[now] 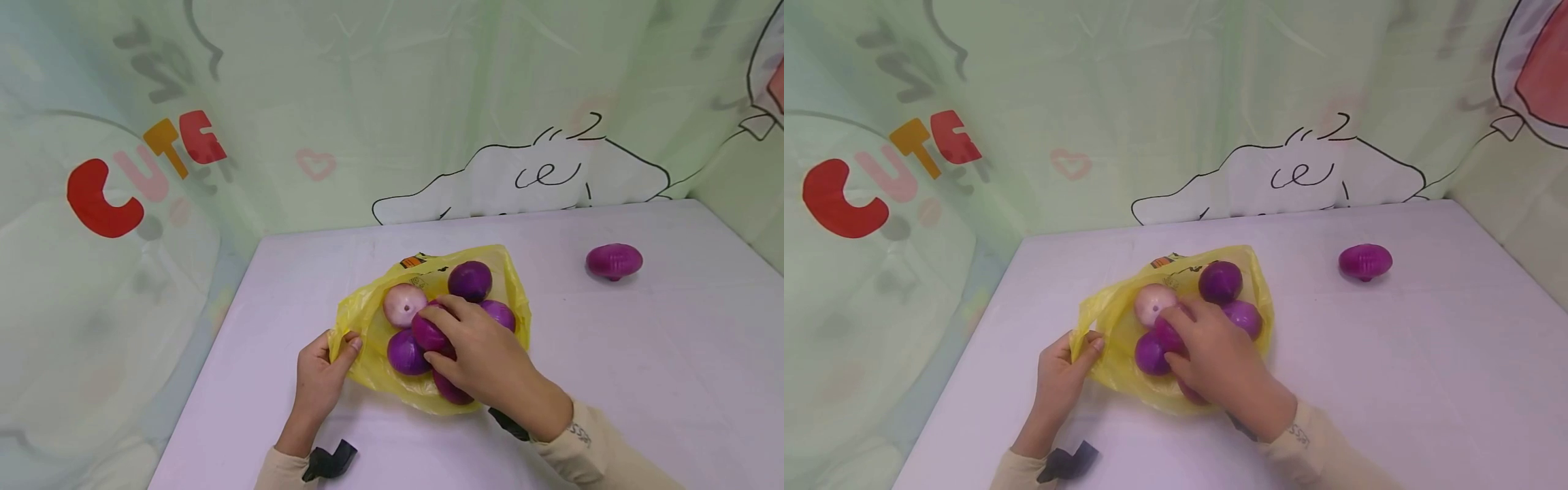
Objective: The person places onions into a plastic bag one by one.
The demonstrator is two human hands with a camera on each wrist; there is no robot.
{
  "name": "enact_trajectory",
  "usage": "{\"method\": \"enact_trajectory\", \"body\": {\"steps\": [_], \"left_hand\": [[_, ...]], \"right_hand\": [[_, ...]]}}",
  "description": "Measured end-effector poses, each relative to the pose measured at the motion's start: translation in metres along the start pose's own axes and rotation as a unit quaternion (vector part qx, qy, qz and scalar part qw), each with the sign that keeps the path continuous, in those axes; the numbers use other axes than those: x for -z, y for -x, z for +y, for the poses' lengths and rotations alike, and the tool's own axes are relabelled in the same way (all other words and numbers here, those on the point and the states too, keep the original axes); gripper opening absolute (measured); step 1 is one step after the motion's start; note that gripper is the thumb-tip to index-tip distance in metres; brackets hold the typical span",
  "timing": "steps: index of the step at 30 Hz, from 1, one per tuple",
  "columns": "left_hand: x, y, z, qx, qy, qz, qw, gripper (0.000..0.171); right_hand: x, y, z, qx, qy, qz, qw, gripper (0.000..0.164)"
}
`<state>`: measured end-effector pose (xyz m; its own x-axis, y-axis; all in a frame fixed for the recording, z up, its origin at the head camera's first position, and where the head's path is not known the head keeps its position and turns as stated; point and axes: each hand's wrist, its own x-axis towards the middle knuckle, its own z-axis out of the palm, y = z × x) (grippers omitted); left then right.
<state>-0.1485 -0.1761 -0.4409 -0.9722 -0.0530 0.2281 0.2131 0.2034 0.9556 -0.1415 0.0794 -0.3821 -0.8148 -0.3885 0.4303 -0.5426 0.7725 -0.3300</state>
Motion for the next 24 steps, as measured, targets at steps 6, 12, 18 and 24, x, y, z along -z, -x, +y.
{"method": "enact_trajectory", "body": {"steps": [6, 12, 18, 24], "left_hand": [[0.0002, 0.0002, 0.0013, -0.001, -0.003, -0.003, 1.0000, 0.012], [0.0001, 0.0002, 0.0013, -0.001, -0.004, -0.003, 1.0000, 0.012], [0.0000, 0.0000, 0.0012, -0.002, -0.002, -0.003, 1.0000, 0.012], [0.0000, -0.0003, 0.0013, -0.001, -0.003, -0.003, 1.0000, 0.012]], "right_hand": [[-0.0006, 0.0003, -0.0031, 0.000, 0.002, -0.006, 1.000, 0.053], [-0.0020, 0.0003, -0.0039, 0.004, -0.004, -0.005, 1.000, 0.054], [-0.0019, -0.0001, -0.0043, 0.007, -0.005, 0.006, 1.000, 0.055], [-0.0013, -0.0005, -0.0054, 0.008, -0.001, 0.016, 1.000, 0.052]]}}
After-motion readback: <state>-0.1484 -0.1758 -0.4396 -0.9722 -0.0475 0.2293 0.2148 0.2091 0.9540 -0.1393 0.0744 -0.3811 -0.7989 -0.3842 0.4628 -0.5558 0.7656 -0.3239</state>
